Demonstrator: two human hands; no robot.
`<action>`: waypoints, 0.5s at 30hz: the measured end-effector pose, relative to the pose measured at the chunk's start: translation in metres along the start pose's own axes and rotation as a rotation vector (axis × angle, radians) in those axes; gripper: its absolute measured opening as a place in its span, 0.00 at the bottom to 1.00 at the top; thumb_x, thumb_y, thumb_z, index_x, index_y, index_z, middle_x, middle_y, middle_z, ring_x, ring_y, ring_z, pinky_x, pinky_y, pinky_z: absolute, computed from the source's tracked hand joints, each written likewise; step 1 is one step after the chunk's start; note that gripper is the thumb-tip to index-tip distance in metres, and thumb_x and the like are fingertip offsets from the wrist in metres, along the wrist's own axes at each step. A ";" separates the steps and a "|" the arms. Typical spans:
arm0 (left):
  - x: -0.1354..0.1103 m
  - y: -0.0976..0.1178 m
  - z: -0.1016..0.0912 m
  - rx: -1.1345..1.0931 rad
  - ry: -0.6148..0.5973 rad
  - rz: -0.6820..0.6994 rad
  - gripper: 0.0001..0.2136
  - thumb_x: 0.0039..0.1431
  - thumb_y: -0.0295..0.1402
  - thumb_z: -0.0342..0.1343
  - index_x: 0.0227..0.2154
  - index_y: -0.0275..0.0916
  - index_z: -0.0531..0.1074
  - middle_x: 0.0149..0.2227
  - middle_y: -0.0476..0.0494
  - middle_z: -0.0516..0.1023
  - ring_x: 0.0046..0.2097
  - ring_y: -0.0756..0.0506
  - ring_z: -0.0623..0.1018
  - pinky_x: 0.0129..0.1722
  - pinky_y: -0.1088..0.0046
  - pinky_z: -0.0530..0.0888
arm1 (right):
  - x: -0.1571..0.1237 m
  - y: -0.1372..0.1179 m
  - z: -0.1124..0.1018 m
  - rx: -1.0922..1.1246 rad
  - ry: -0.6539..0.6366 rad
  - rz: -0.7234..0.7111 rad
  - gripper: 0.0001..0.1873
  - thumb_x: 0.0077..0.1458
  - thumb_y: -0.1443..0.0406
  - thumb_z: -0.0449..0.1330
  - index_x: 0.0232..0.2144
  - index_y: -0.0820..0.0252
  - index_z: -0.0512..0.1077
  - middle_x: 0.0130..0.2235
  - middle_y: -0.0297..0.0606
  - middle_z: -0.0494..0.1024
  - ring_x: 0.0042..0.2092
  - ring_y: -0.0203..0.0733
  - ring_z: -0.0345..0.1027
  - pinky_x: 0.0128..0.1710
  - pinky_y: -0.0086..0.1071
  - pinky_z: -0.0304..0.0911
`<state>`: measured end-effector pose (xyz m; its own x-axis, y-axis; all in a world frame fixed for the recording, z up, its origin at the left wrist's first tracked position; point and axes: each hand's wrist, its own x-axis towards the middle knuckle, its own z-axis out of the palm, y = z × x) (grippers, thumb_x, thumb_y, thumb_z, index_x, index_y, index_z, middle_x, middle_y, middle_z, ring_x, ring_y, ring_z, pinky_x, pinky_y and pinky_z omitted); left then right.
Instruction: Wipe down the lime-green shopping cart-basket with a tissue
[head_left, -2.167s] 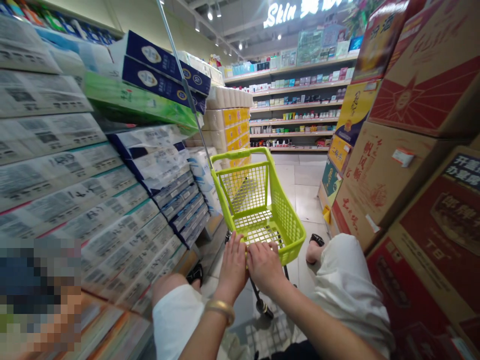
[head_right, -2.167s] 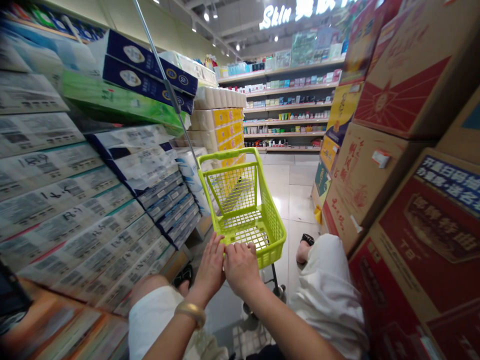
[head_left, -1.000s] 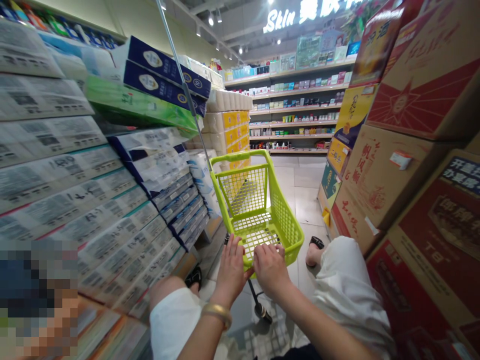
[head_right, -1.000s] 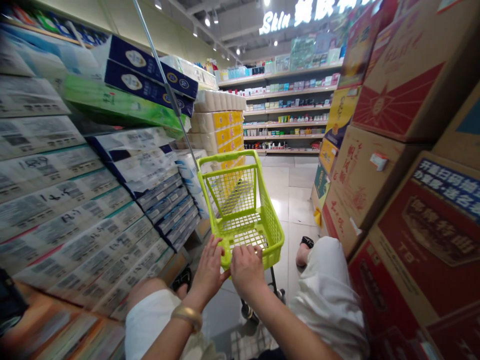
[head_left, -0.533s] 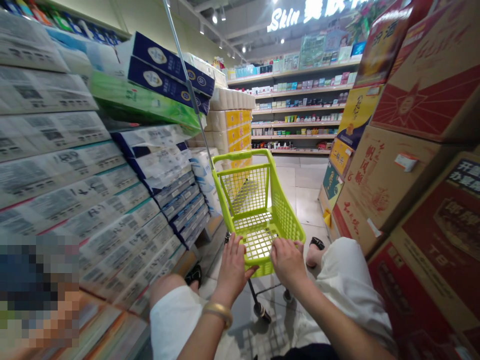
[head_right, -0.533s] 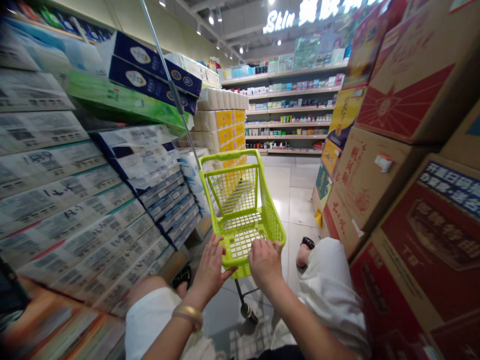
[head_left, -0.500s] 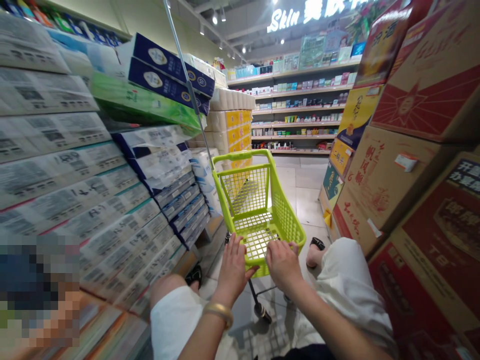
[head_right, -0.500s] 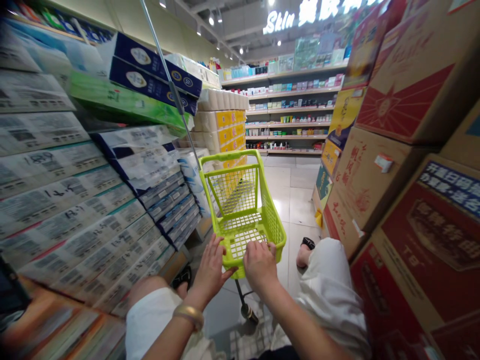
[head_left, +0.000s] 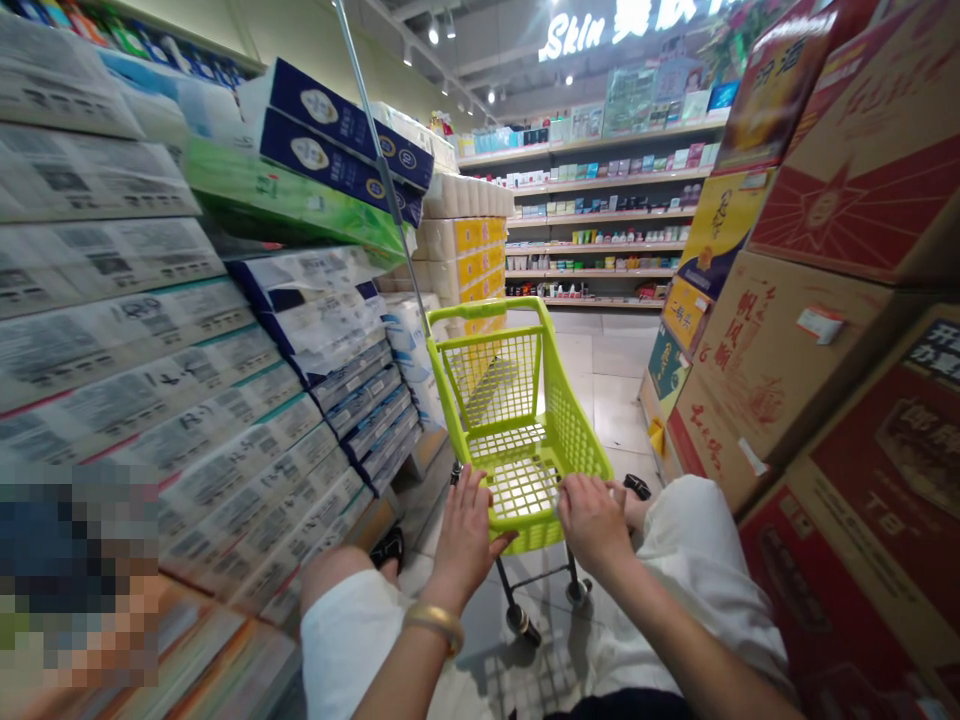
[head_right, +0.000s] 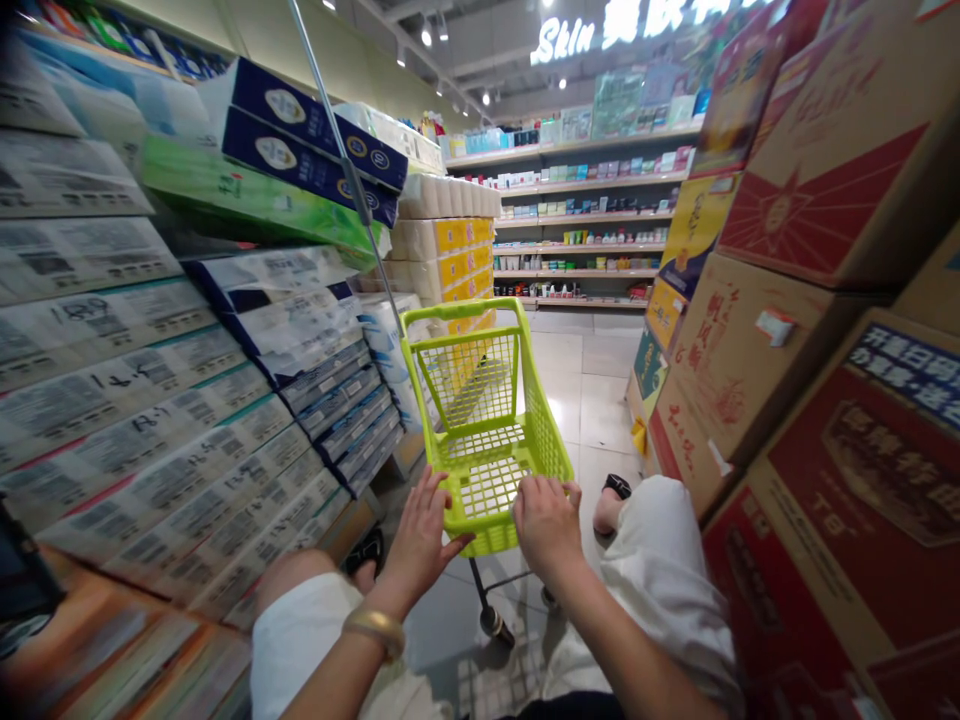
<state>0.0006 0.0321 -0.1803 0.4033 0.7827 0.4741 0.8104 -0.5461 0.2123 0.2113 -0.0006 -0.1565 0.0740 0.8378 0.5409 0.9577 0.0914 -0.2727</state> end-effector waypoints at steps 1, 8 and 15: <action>0.000 0.001 0.001 -0.003 0.003 0.002 0.18 0.52 0.37 0.61 0.42 0.41 0.62 0.61 0.33 0.64 0.69 0.32 0.55 0.61 0.45 0.64 | 0.000 -0.008 0.002 0.003 0.003 -0.002 0.06 0.58 0.70 0.54 0.30 0.56 0.68 0.31 0.34 0.75 0.37 0.43 0.64 0.46 0.39 0.45; 0.001 0.003 0.000 0.053 -0.029 -0.003 0.17 0.53 0.23 0.52 0.47 0.40 0.63 0.62 0.32 0.63 0.69 0.35 0.53 0.62 0.47 0.64 | -0.003 -0.078 0.022 0.121 -0.032 -0.169 0.05 0.59 0.68 0.55 0.31 0.56 0.68 0.31 0.34 0.76 0.37 0.42 0.64 0.47 0.39 0.44; 0.002 -0.005 -0.005 -0.006 -0.045 -0.007 0.18 0.52 0.36 0.62 0.42 0.41 0.62 0.61 0.34 0.65 0.69 0.33 0.54 0.62 0.44 0.62 | 0.000 -0.006 0.001 0.029 -0.033 -0.053 0.05 0.58 0.69 0.54 0.31 0.56 0.69 0.31 0.34 0.76 0.37 0.42 0.64 0.47 0.39 0.44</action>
<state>-0.0047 0.0344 -0.1760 0.4165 0.7993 0.4333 0.8108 -0.5422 0.2208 0.2052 -0.0003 -0.1558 0.0135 0.8484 0.5292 0.9516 0.1517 -0.2674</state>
